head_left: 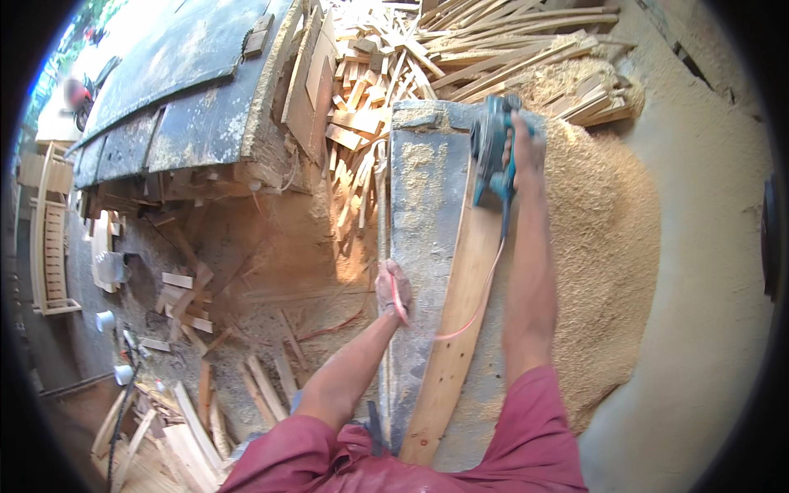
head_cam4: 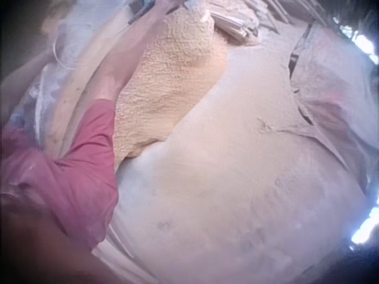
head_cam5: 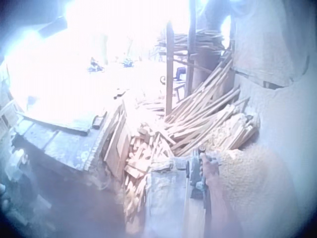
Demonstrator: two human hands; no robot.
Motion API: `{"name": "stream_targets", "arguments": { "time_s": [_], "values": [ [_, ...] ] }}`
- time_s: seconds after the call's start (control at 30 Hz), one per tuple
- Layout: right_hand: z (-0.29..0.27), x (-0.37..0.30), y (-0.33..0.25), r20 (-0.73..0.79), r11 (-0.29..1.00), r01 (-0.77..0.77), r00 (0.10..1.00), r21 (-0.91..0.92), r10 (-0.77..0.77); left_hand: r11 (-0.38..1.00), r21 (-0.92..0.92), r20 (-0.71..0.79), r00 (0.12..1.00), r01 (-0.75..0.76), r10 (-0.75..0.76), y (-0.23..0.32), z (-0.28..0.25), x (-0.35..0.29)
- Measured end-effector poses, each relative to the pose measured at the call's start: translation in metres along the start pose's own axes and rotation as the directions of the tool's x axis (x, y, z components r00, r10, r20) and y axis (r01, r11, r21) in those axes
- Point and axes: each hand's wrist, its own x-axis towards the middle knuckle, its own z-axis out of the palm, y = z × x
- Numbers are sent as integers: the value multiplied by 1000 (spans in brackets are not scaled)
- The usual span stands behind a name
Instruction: The person sands a long wooden plank using an electric sander, moving it back and forth along the surface and sides before picking up the plank to relocate it.
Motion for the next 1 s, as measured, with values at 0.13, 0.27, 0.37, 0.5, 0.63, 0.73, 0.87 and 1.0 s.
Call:
{"name": "stream_targets", "arguments": {
  "time_s": [0.13,0.27,0.37,0.5,0.63,0.73,0.87,1.0],
  "values": [
    [-64,-167,8,12,982,-114,994,148,113,997,-79,-1,1000,-11,11,-13,5,2],
    [-114,-312,-1,-44,978,-173,983,119,179,994,-100,-59,998,-37,31,-9,3,0],
    [-147,-400,-2,-89,970,-187,975,157,203,963,-221,-79,987,-151,137,-10,-3,-7],
    [-190,-503,23,-146,940,-194,959,281,242,805,-219,-141,834,-551,533,-77,-24,-17],
    [-228,-604,64,-207,924,-232,931,305,302,730,9,234,711,-683,663,-238,-118,-70],
    [-254,-687,104,-271,911,-305,885,277,378,791,342,503,810,-507,302,-365,-226,-134],
    [-273,-795,141,-322,878,-369,827,307,460,745,616,526,837,-256,-148,-532,-354,-225],
    [-271,-879,185,-287,873,-418,829,253,480,775,621,555,764,-118,-329,-685,-419,-281]
  ]
}}
